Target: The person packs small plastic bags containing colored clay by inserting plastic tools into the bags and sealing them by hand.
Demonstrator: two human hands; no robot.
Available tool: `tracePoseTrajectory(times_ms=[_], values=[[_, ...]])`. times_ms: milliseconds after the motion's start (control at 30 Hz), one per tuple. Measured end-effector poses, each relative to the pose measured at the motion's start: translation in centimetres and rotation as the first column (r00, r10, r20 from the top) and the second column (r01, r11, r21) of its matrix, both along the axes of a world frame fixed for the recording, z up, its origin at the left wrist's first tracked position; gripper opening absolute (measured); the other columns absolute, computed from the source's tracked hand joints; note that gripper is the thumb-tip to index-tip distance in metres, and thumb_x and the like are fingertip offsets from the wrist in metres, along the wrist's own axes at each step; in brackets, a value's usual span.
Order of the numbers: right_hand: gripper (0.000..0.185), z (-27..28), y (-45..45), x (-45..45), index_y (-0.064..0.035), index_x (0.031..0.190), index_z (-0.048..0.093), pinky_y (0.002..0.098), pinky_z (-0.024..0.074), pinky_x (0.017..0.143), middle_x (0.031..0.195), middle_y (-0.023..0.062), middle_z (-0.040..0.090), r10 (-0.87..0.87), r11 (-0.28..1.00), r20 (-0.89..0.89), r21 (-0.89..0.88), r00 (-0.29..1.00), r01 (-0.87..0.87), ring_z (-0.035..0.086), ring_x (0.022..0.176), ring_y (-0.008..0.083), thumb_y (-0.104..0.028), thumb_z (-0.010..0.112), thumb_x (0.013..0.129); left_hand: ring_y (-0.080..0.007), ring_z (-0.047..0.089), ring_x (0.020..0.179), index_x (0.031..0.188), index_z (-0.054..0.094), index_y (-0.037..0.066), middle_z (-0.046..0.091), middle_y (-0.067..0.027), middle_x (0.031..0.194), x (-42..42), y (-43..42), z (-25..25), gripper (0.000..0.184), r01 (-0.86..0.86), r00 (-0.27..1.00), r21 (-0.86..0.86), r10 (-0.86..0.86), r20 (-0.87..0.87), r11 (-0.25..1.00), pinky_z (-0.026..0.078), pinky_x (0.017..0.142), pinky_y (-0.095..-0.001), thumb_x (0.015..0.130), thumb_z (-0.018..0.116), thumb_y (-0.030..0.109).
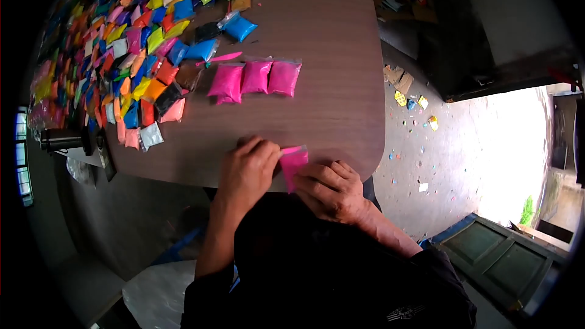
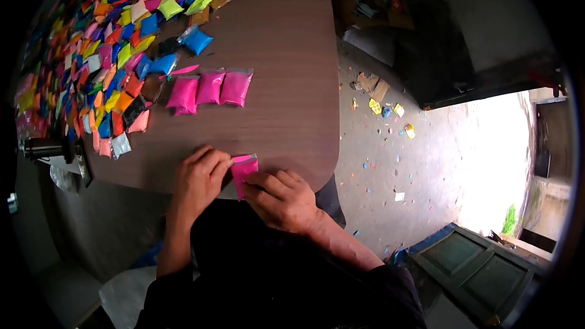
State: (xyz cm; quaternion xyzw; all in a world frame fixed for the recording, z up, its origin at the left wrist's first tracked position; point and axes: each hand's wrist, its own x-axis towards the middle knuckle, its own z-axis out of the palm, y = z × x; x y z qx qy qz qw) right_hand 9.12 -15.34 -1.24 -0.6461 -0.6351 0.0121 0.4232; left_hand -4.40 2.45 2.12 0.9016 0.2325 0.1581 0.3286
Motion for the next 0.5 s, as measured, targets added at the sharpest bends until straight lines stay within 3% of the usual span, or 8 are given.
tracePoseTrajectory(times_ms=[200,267,367,500], values=[[0.032,-0.3,-0.1,0.0,-0.0109,0.110,0.075,0.0340,0.0526,0.076,0.116,0.0037,0.070,0.001,1.000,-0.006,0.001,1.000,-0.001,0.066,0.085,0.0231,-0.014,0.080,0.079,-0.0370,0.069,0.078,0.090,0.070,0.003,0.068,-0.0142,0.085,0.3,0.6,1.1,0.006,-0.086,0.995,0.112,0.080,0.058,0.990,0.055,0.067,-0.0419,0.090,0.075,0.006],[0.032,-0.2,-0.2,-0.1,-0.0109,0.110,0.075,0.0340,0.0527,0.076,0.116,0.0037,0.070,-0.006,1.000,-0.015,0.000,1.000,0.006,0.066,0.085,0.0232,-0.014,0.080,0.079,-0.0361,0.070,0.077,0.091,0.070,0.003,0.069,-0.0136,0.085,-0.1,-0.6,2.2,0.005,-0.060,0.998,0.008,0.060,-0.019,0.998,0.055,0.067,-0.0418,0.090,0.075,0.004],[0.032,-0.2,-0.2,0.0,-0.0109,0.110,0.075,0.0340,0.0527,0.076,0.116,0.0038,0.070,-0.005,1.000,-0.015,-0.002,1.000,0.005,0.066,0.085,0.0232,-0.014,0.080,0.079,-0.0357,0.070,0.076,0.093,0.071,0.003,0.069,-0.0137,0.086,-0.5,-1.6,1.5,0.005,0.031,0.999,-0.076,-0.029,0.028,0.997,0.056,0.067,-0.0419,0.089,0.075,0.003],[0.031,0.0,-0.1,0.0,-0.0108,0.108,0.076,0.0338,0.0532,0.074,0.114,0.0036,0.070,0.004,1.000,-0.011,-0.002,1.000,-0.004,0.066,0.085,0.0232,-0.014,0.082,0.077,-0.0364,0.069,0.076,0.091,0.069,0.002,0.069,-0.0139,0.085,-0.2,-0.1,-0.2,0.006,-0.057,0.998,0.083,0.056,0.023,0.995,0.056,0.066,-0.0419,0.089,0.074,0.003]])
